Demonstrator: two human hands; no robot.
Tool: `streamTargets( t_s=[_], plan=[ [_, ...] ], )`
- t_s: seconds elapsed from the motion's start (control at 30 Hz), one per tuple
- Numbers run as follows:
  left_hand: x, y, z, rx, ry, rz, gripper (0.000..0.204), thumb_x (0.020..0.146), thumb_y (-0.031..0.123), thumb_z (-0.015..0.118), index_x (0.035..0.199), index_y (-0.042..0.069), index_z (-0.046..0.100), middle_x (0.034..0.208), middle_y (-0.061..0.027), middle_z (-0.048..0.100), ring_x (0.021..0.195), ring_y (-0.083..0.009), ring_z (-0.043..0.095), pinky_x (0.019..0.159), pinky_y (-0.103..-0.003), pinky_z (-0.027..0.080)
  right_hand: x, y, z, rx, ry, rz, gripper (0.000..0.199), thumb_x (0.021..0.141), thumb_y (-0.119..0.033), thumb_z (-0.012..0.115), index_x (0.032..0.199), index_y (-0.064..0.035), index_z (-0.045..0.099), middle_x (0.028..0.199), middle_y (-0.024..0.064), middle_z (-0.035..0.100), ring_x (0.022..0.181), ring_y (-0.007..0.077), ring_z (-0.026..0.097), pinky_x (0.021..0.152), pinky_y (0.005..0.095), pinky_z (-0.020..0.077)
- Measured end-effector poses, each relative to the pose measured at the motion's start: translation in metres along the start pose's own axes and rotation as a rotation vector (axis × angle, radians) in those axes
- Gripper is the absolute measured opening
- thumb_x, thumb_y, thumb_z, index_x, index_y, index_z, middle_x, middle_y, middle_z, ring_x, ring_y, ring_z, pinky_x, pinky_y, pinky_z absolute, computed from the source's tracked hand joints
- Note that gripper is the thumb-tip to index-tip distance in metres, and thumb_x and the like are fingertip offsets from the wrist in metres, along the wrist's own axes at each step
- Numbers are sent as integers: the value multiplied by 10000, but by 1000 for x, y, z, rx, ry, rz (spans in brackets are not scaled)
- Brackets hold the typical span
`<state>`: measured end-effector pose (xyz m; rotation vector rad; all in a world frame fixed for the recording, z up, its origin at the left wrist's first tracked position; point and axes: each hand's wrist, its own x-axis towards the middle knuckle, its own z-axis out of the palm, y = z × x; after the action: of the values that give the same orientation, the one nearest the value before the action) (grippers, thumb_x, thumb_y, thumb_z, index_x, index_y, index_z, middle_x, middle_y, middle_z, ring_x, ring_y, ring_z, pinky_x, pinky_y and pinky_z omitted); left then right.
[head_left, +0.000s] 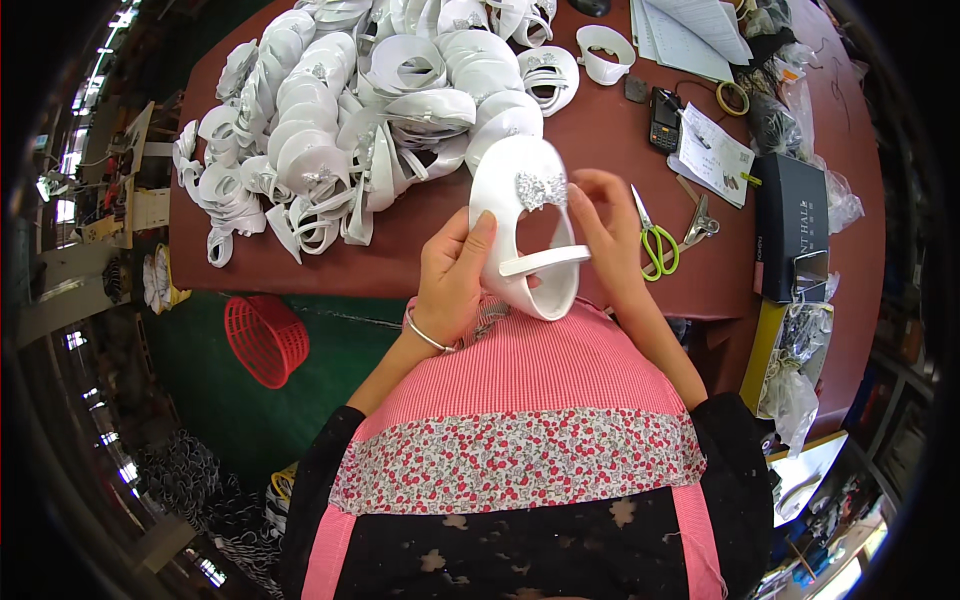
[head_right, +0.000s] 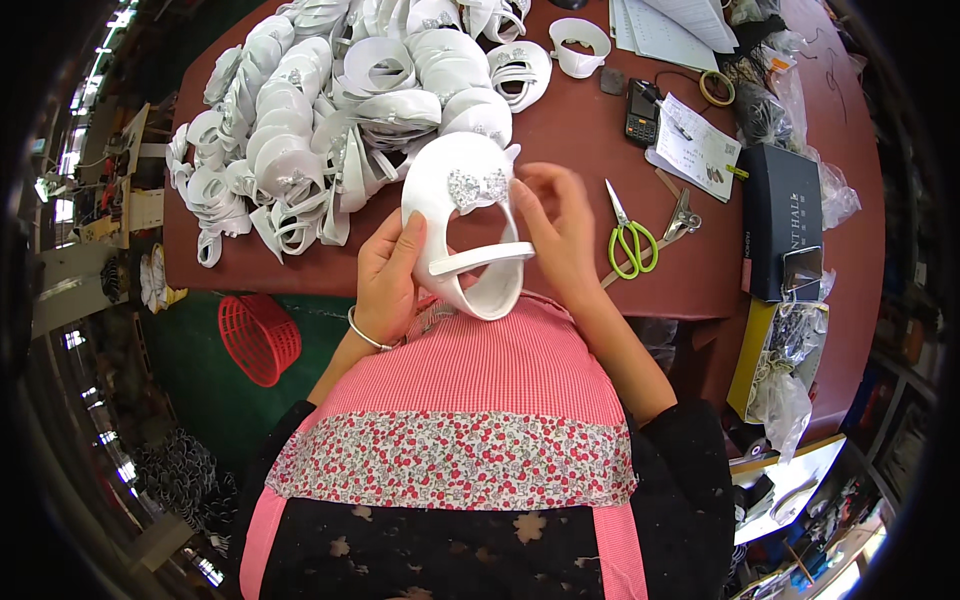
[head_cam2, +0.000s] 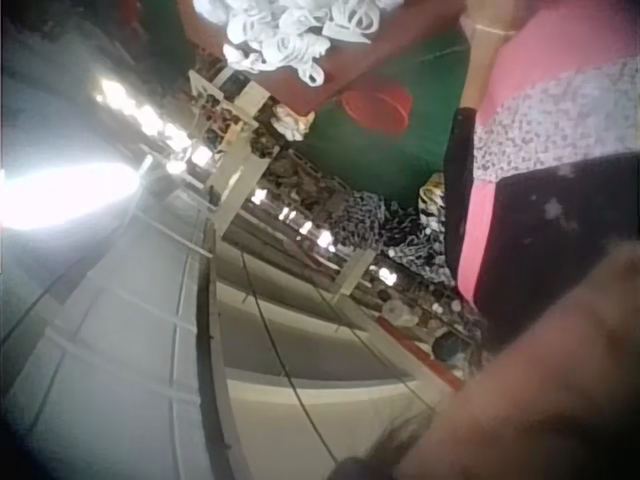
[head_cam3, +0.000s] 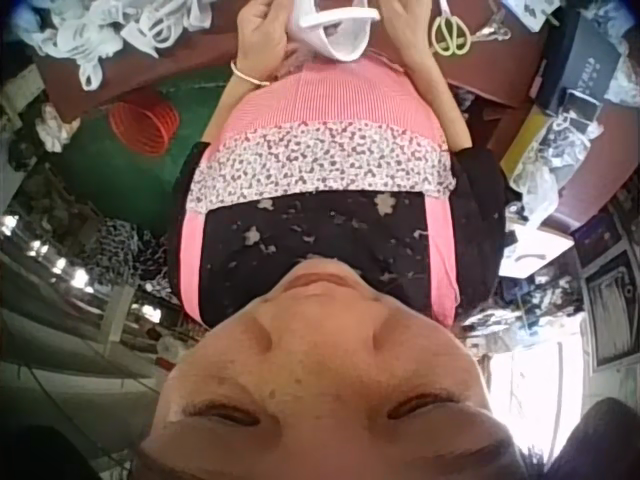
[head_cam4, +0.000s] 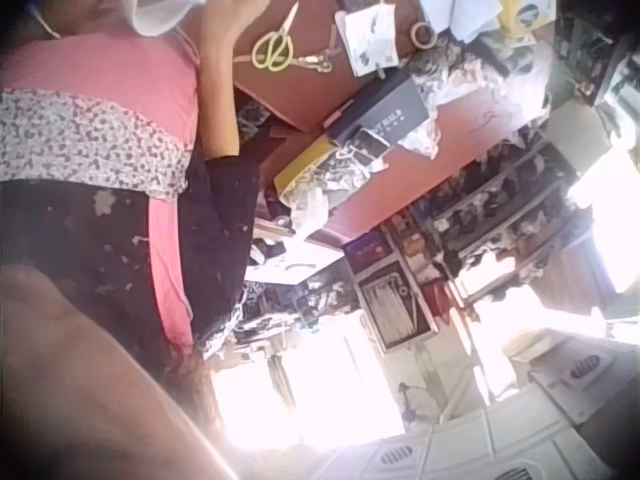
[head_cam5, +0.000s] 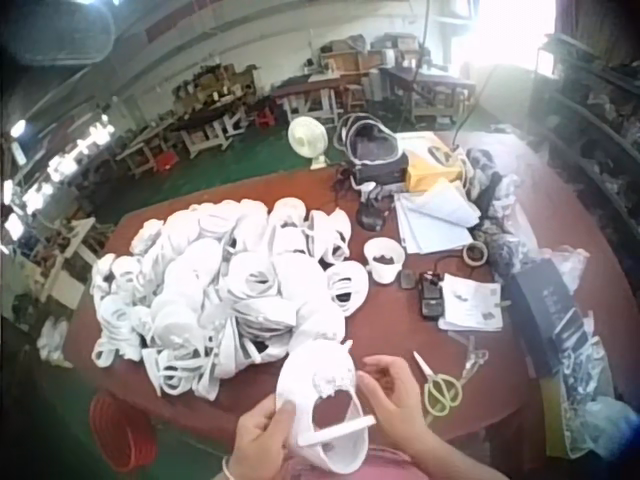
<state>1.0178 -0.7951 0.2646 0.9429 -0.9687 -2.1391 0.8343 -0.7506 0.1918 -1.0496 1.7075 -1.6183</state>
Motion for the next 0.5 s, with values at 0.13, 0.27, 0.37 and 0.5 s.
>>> streamTargets(
  t_s=[0.13, 0.27, 0.37, 0.5],
  plan=[
    [6, -7, -8, 368, 92, 183, 270, 1043, 206, 486, 1097, -30, 604, 839, -43, 646, 754, -69, 598, 670, -230, 527, -9, -47, -14, -234, -77, -327, 178, 836, -62, 721, 1008, -32, 682, 984, 83, 618, 887, 179, 593, 769, 298, 478],
    [11, -14, -4, 431, 136, 270, 245, 1035, 195, 510, 1035, -25, 617, 820, -7, 628, 707, -22, 520, 595, -208, 444, -12, -47, 0, -252, -303, -641, 213, 729, -43, 778, 926, -29, 701, 890, 81, 621, 809, 232, 593, 696, 333, 491],
    [13, -22, -13, 492, 144, 325, 240, 1037, 190, 506, 1029, -24, 613, 801, -1, 610, 693, -22, 514, 596, -203, 445, -13, -43, 7, -223, -268, -661, 170, 741, -21, 758, 899, -46, 701, 823, 72, 614, 750, 256, 589, 650, 321, 490],
    [9, -13, -10, 346, 210, 298, 237, 1042, 181, 489, 1039, -27, 603, 781, 5, 587, 683, -23, 516, 596, -195, 452, -7, -38, 1, 98, 114, 40, 105, 980, -110, 583, 909, -39, 613, 791, 34, 610, 705, 104, 554, 635, 268, 454]
  ],
)
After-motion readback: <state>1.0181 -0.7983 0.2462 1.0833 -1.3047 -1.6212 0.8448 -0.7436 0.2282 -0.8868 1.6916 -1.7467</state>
